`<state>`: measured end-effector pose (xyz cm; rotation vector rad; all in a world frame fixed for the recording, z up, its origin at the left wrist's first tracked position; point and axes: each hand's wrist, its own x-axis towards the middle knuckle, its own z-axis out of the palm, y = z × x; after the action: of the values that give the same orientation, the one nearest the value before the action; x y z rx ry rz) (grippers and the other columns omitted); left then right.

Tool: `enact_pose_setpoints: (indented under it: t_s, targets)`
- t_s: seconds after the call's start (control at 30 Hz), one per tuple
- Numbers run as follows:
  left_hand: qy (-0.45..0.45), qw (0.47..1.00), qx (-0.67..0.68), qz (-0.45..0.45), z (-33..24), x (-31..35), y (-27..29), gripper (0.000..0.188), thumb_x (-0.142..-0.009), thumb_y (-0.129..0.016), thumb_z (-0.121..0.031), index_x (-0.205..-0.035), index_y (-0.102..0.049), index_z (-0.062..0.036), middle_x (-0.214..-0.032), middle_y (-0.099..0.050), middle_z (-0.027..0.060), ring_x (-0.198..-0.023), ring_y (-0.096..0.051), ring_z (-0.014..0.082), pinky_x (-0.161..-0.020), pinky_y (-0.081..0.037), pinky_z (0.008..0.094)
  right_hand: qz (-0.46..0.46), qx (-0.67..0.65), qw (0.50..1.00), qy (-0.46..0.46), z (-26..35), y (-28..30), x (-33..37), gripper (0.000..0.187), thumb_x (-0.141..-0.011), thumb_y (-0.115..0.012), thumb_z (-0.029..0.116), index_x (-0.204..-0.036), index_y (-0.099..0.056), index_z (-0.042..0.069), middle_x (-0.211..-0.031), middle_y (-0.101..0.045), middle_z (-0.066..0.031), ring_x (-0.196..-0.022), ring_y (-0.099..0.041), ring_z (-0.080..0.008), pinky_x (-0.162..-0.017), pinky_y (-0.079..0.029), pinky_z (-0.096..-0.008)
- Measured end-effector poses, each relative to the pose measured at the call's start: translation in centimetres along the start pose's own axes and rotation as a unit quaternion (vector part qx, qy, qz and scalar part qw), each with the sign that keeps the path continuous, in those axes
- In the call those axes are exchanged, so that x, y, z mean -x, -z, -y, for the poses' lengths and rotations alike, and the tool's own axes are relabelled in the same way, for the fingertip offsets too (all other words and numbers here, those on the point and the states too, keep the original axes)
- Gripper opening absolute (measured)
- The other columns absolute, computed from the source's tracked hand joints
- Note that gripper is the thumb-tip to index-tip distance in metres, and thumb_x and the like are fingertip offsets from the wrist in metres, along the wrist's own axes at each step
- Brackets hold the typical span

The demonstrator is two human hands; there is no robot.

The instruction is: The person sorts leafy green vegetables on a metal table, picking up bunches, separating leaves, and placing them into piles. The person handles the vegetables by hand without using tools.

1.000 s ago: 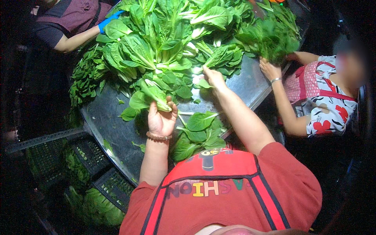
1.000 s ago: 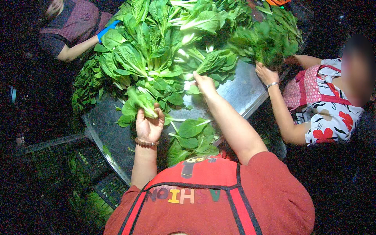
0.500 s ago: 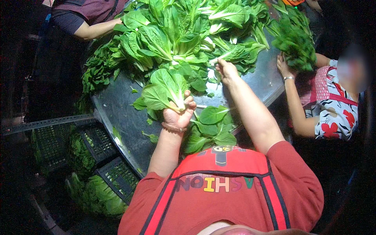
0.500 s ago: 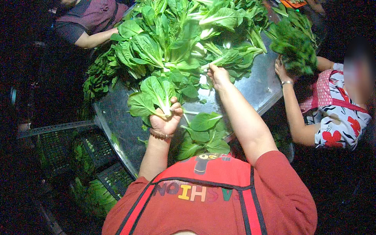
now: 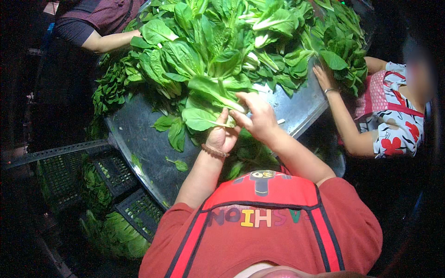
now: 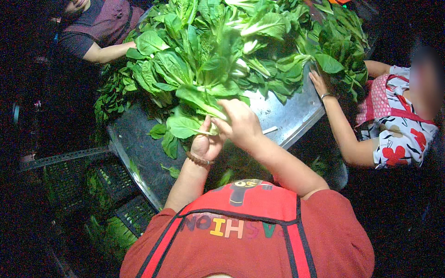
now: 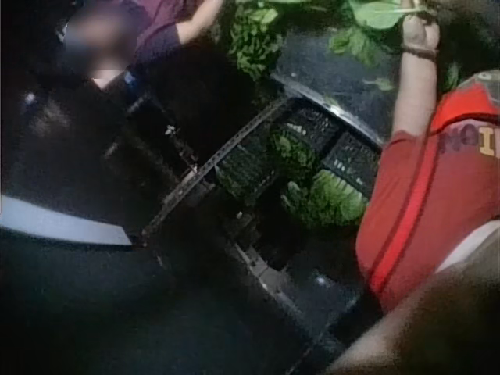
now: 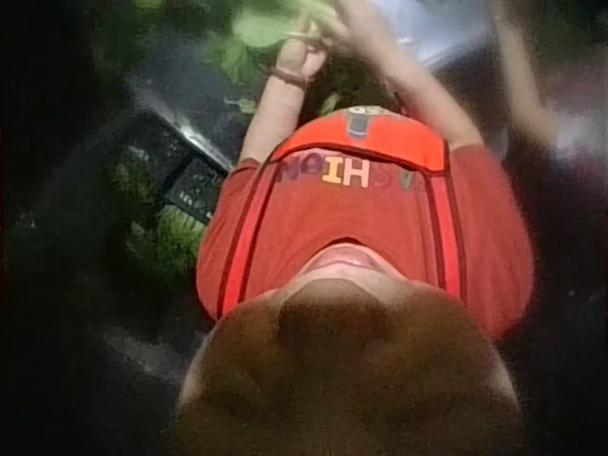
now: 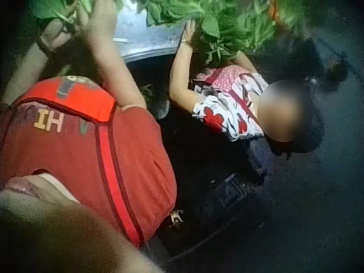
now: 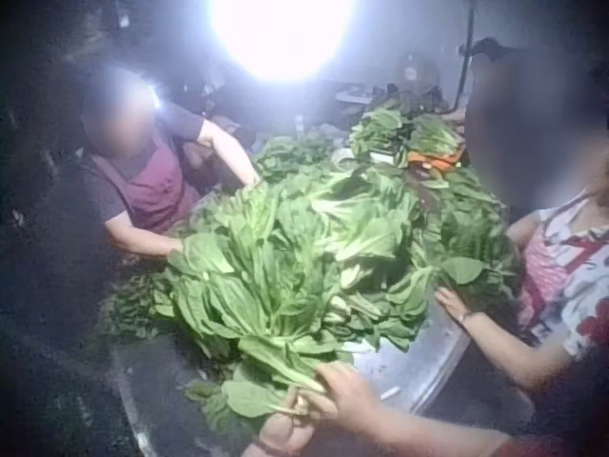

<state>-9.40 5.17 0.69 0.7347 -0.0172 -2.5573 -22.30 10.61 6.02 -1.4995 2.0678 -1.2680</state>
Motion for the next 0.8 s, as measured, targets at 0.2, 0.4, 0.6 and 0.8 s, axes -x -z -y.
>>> enact_pose_setpoints:
  t_s: [0.2,0.4,0.6,0.8]
  targets:
    - [0.0,0.996,-0.091,0.024,0.1,0.7,-0.9,0.045,-0.094,-0.036,-0.032,-0.127,-0.039,-0.0017,-0.12,-0.049,0.014,-0.109,-0.049,0.023,-0.097,-0.037,0.0377,0.086,0.047,0.987,0.124,1.4,-0.3,2.4,0.026,-0.065,-0.069,0.014,-0.088,-0.058,0.008,-0.086,-0.055,-0.0087,-0.078,-0.054,-0.0286,-0.067,-0.046,-0.0363]
    - [0.02,0.994,-0.086,0.06,0.1,1.5,-0.4,0.047,-0.088,-0.052,-0.029,-0.125,-0.041,-0.0018,-0.117,-0.051,0.0125,-0.107,-0.051,0.0221,-0.094,-0.041,0.038,0.016,-0.032,0.987,0.159,1.0,-0.1,2.3,0.017,-0.064,-0.065,0.01,-0.079,-0.058,0.01,-0.082,-0.055,-0.0051,-0.073,-0.054,-0.0257,-0.063,-0.046,-0.034]
    - [0.057,0.996,0.037,0.053,0.1,1.3,0.8,0.036,-0.087,-0.052,-0.016,-0.12,-0.044,-0.0044,-0.108,-0.054,0.0128,-0.104,-0.051,0.0239,-0.091,-0.042,0.0386,-0.005,-0.07,0.977,0.202,0.3,0.1,3.3,0.016,-0.063,-0.065,0.011,-0.078,-0.058,0.01,-0.081,-0.056,-0.0025,-0.074,-0.055,-0.0254,-0.066,-0.045,-0.0352]
    - [-0.073,0.997,-0.022,0.027,-2.8,2.0,-2.1,0.02,-0.087,-0.052,-0.012,-0.107,-0.051,-0.0125,-0.099,-0.06,0.006,-0.098,-0.056,0.0233,-0.091,-0.042,0.0404,0.169,-0.036,0.961,0.218,-3.5,3.4,5.5,0.019,-0.07,-0.067,0.012,-0.087,-0.059,0.009,-0.087,-0.06,-0.0063,-0.086,-0.057,-0.0253,-0.072,-0.047,-0.0353]
